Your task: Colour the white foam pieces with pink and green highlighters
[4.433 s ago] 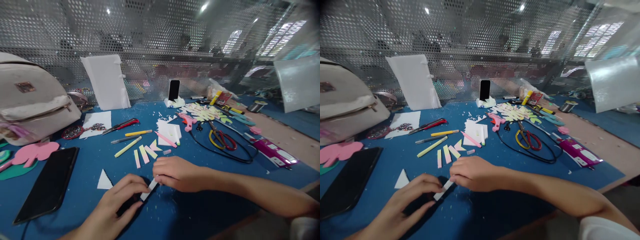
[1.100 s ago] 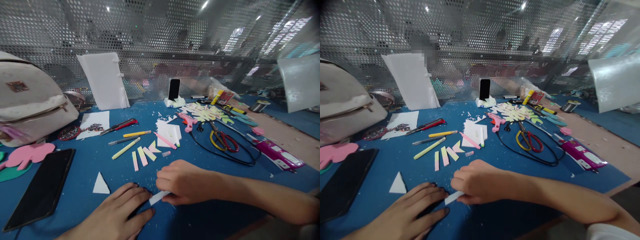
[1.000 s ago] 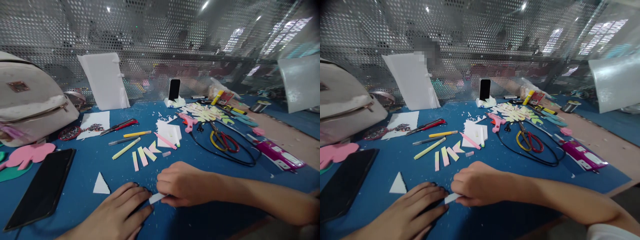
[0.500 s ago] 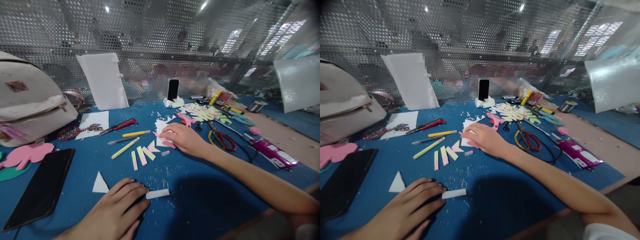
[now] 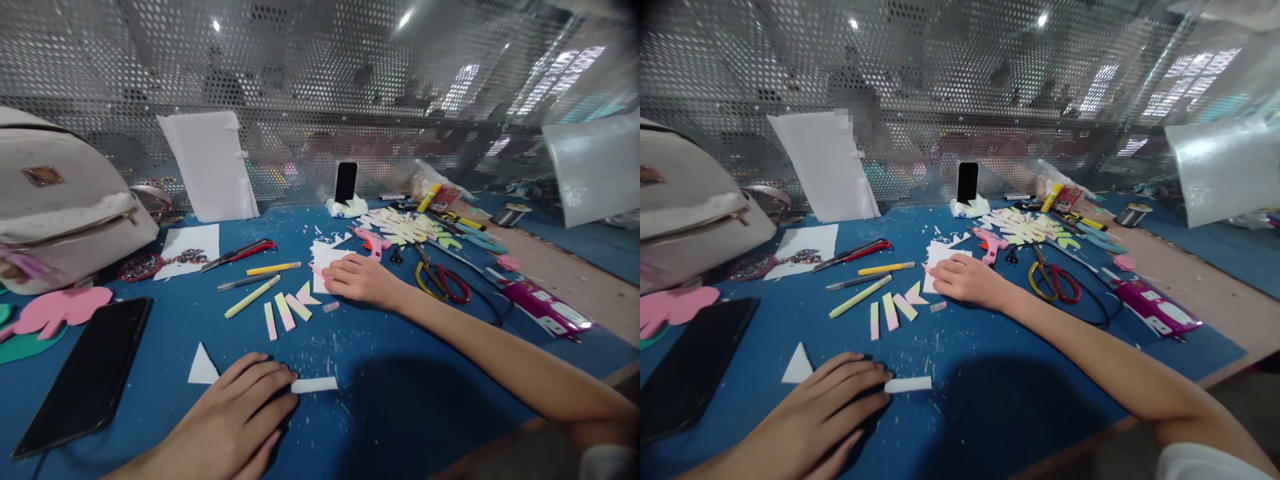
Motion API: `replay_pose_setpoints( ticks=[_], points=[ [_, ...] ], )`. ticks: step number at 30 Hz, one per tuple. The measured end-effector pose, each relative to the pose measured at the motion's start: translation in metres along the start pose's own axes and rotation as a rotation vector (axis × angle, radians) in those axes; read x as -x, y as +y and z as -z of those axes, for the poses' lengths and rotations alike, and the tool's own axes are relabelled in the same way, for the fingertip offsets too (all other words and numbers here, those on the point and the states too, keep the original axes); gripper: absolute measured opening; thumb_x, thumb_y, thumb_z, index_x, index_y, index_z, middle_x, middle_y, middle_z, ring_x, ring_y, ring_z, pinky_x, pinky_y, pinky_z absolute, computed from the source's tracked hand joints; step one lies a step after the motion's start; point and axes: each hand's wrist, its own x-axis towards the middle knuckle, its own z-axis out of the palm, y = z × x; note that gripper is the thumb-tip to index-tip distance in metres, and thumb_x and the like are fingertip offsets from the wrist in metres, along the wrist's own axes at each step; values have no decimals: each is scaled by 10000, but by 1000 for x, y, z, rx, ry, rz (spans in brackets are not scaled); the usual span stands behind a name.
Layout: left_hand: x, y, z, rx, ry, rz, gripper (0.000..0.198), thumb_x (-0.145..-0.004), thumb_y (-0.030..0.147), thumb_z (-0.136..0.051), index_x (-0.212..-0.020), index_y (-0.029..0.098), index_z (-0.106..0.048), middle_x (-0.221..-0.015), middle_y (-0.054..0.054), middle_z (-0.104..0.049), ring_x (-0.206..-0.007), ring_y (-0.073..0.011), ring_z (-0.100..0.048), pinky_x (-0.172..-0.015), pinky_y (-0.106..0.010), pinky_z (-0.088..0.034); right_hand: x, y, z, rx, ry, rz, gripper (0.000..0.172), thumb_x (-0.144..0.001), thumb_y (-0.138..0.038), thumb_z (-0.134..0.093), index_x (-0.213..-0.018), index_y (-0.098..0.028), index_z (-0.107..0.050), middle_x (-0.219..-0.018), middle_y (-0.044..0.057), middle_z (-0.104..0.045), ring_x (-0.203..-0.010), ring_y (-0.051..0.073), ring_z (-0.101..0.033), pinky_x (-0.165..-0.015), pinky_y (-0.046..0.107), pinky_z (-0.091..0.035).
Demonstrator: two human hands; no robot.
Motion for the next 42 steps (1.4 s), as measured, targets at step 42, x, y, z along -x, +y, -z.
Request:
replay_pose_setpoints(
  ticks=[42],
  points=[
    [-5,0,3,33,-39,13,380,-1019,103,-366,-1287,186,-621,-1246,-104,-677,-1173,-234,-637,-1176,-462,-420,-27,-44,49,-1090,-15,7,215,-974,-164,-416,-1105,-198,-584,-916,56,-751,-991,200,-692,-894,362,-416]
  ],
)
